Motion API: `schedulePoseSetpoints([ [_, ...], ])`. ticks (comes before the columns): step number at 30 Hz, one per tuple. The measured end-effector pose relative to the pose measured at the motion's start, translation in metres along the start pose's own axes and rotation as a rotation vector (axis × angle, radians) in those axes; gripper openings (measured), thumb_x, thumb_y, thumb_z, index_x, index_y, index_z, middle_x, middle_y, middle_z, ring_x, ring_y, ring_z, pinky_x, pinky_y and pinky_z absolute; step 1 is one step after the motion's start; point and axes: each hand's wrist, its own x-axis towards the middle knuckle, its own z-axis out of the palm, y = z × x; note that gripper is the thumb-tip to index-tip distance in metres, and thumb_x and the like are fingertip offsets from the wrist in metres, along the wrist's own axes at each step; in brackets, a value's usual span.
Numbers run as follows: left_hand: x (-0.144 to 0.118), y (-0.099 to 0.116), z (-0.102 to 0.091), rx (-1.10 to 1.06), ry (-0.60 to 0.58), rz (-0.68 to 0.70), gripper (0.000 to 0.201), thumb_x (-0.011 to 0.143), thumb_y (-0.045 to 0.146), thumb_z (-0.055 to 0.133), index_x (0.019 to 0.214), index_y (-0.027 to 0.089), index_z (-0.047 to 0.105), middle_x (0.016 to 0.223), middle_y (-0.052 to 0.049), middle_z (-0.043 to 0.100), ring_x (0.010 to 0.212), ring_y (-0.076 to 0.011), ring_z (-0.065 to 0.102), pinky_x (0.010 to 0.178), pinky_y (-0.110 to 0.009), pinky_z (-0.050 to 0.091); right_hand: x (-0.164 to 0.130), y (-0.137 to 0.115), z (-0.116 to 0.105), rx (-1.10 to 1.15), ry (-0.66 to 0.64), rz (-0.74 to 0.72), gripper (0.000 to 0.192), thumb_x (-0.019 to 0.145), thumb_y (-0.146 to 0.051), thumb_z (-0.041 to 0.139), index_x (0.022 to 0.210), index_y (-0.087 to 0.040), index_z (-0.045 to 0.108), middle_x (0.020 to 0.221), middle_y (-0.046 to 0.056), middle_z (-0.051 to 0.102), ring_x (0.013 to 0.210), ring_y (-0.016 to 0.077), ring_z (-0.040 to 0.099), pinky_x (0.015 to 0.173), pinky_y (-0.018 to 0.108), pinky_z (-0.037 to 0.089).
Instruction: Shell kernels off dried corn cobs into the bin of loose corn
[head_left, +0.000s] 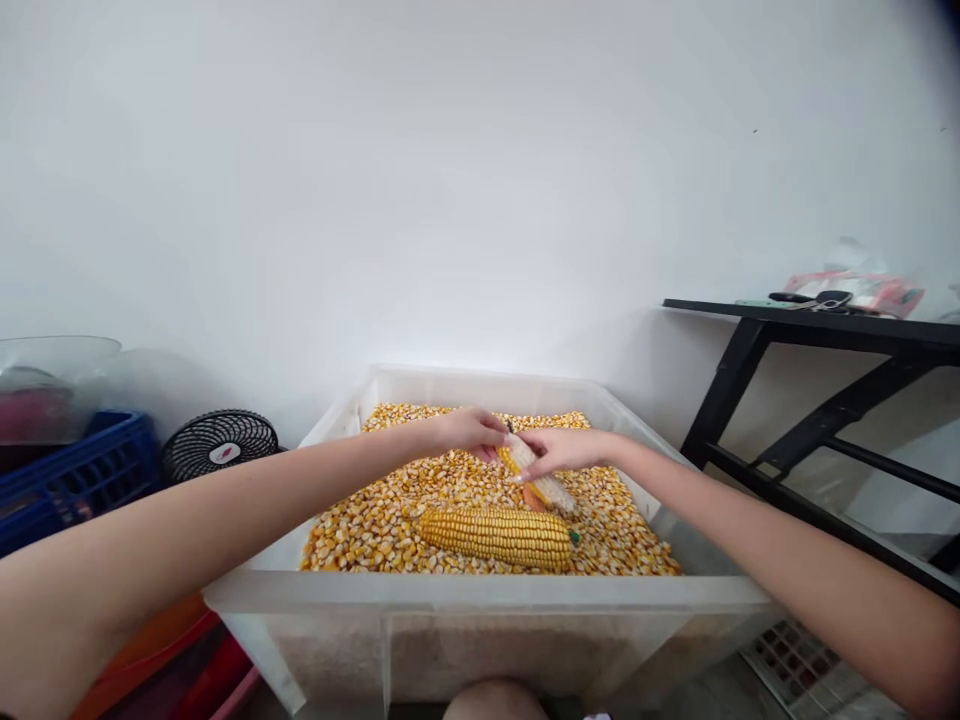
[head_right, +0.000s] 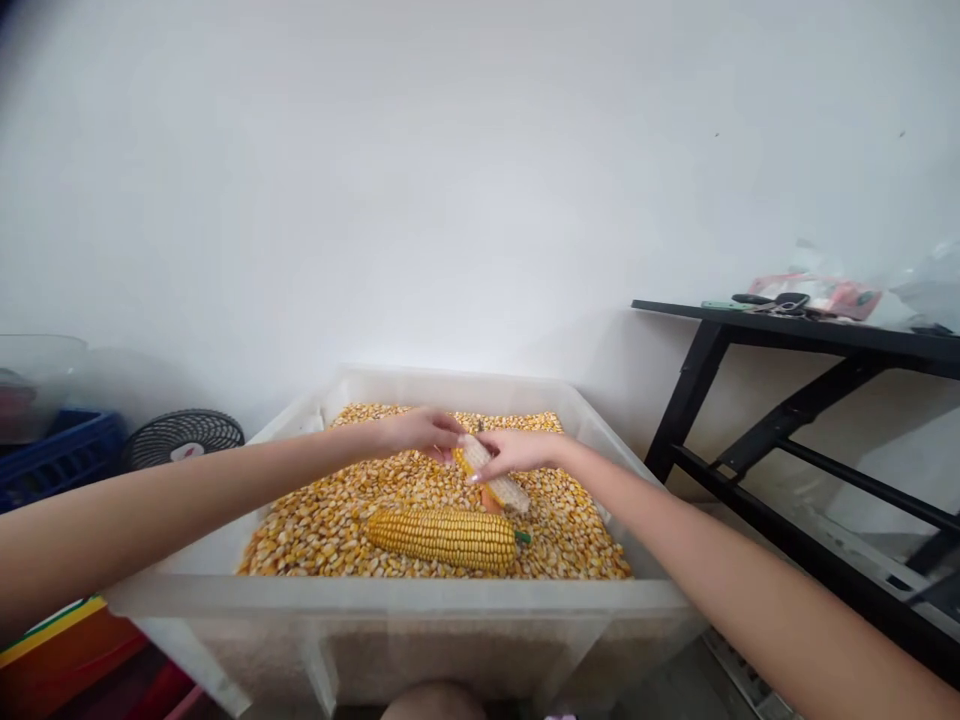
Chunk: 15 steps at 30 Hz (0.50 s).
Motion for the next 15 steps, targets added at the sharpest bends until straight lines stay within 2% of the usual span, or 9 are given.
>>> schedulePoseSetpoints([
  [4, -0.012, 0.017, -0.015, -0.152, -0.056, 0.124, 0.029, 0.066, 0.034, 0.067, 0.087, 0.014, 0.062, 0.084, -0.003, 0.06, 0.071, -0.01, 0.056, 0.079, -0.029, 0.044, -0.011, -0.013, -0.003, 0.389, 0.037, -0.1, 0.047, 0.073, -0.036, 0.058, 0.114, -0.017, 0.043, 0.096, 0.004, 0.051, 0.084, 0.0134, 0.05, 0.074, 0.027, 0.041],
  [7, -0.024, 0.028, -0.012, -0.167, -0.025, 0.202, 0.028, 0.065, 0.033, 0.069, 0.085, 0.015, 0.061, 0.083, -0.002, 0.059, 0.073, -0.0101, 0.056, 0.08, -0.03, 0.044, -0.02, -0.027, -0.003, 0.554, -0.002, -0.133, 0.045, 0.076, -0.031, 0.057, 0.116, -0.018, 0.042, 0.093, 0.003, 0.05, 0.081, 0.0111, 0.049, 0.073, 0.026, 0.041],
  [10, -0.035, 0.034, -0.004, -0.095, 0.047, 0.252, 0.026, 0.067, 0.036, 0.066, 0.08, 0.014, 0.06, 0.077, -0.001, 0.059, 0.071, -0.0101, 0.055, 0.076, -0.03, 0.044, -0.023, -0.034, 0.001, 0.536, 0.02, -0.179, 0.049, 0.076, -0.028, 0.057, 0.12, -0.019, 0.039, 0.099, 0.003, 0.049, 0.086, 0.0109, 0.048, 0.078, 0.025, 0.041],
  [15, -0.043, 0.029, 0.007, 0.031, 0.145, 0.3, 0.027, 0.067, 0.037, 0.065, 0.076, 0.013, 0.057, 0.069, 0.0, 0.056, 0.066, -0.0097, 0.053, 0.064, -0.026, 0.042, -0.018, -0.036, 0.012, 0.32, 0.109, -0.264, 0.06, 0.076, -0.031, 0.057, 0.128, -0.016, 0.032, 0.122, 0.008, 0.043, 0.111, 0.0164, 0.04, 0.097, 0.032, 0.029],
])
